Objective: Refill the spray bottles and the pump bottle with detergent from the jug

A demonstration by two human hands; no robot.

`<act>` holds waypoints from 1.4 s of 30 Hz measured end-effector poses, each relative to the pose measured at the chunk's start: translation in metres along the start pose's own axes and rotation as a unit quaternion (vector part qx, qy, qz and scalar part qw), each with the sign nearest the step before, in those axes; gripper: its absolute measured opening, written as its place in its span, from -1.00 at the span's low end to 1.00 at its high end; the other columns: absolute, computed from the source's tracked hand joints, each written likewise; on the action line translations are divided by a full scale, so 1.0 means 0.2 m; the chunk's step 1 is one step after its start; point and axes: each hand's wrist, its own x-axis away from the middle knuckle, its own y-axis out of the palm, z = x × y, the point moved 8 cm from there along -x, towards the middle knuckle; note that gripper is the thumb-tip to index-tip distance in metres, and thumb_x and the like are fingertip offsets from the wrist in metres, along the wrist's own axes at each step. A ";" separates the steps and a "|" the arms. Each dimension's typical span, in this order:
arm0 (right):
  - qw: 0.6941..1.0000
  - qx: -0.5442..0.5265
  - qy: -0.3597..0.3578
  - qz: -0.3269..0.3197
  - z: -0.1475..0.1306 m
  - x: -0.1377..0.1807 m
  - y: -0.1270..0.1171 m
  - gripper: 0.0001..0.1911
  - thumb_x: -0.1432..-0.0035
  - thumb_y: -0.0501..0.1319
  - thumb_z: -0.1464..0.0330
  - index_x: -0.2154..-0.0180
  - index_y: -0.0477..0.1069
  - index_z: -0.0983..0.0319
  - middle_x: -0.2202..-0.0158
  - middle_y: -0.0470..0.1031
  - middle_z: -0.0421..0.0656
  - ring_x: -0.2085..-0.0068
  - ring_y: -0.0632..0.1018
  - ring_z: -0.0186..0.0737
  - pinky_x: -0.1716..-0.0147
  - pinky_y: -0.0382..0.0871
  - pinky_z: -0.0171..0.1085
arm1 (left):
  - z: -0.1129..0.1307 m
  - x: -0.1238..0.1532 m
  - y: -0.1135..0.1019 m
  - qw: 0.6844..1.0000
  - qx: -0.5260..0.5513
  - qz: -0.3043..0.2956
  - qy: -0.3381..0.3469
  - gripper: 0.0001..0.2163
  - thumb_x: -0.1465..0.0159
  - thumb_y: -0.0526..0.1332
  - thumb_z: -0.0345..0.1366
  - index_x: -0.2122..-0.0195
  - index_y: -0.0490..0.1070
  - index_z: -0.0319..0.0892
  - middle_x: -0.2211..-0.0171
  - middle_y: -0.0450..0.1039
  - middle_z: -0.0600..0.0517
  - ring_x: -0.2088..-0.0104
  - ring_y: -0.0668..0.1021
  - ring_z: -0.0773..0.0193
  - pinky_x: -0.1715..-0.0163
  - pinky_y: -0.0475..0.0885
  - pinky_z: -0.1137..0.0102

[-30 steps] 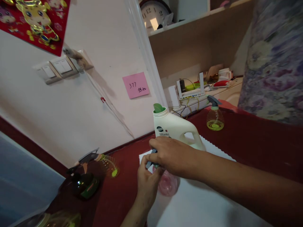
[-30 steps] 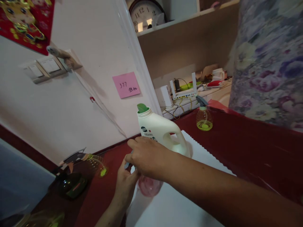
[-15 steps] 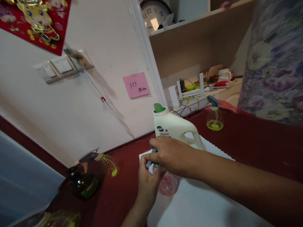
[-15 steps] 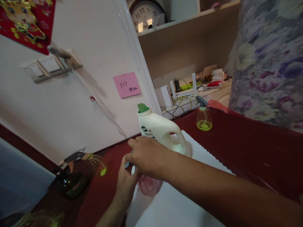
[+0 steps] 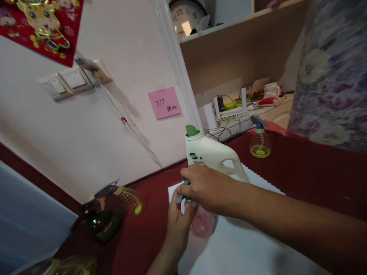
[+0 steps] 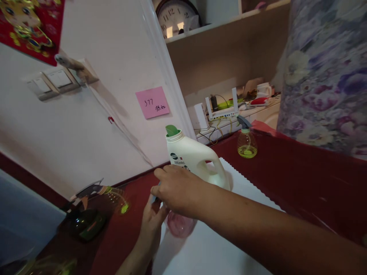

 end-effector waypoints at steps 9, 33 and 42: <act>1.000 0.004 0.002 0.010 0.01 0.01 0.00 -0.83 -0.27 0.29 0.39 0.10 0.56 0.22 0.21 0.40 -0.08 0.18 0.42 -0.09 0.26 0.20 -0.17 | -0.03 0.00 -0.02 1.000 0.013 -0.017 -0.009 -0.69 -0.25 0.38 -0.16 0.03 0.52 -0.17 0.07 0.57 -0.10 0.04 0.56 0.06 0.03 0.43 0.27; 0.974 -0.030 -0.027 0.221 -0.04 0.17 -0.07 -0.47 -0.32 0.13 0.52 -0.29 0.25 0.24 -0.30 0.31 0.09 -0.31 0.30 0.08 -0.28 0.19 0.14 | -0.07 0.02 -0.02 1.000 0.017 0.019 0.005 -0.63 -0.28 0.35 -0.09 -0.02 0.55 -0.19 0.07 0.61 -0.11 0.05 0.59 0.04 0.03 0.46 0.22; 0.868 -0.373 0.291 0.150 0.07 0.50 0.46 -0.36 -0.14 0.30 0.37 -0.21 0.14 0.08 -0.24 0.29 -0.03 -0.25 0.35 0.03 -0.20 0.30 0.13 | -0.09 0.07 0.00 0.993 0.112 0.026 -0.006 -0.64 -0.33 0.24 -0.03 0.02 0.57 -0.16 0.02 0.61 -0.11 -0.06 0.56 -0.02 -0.06 0.42 0.19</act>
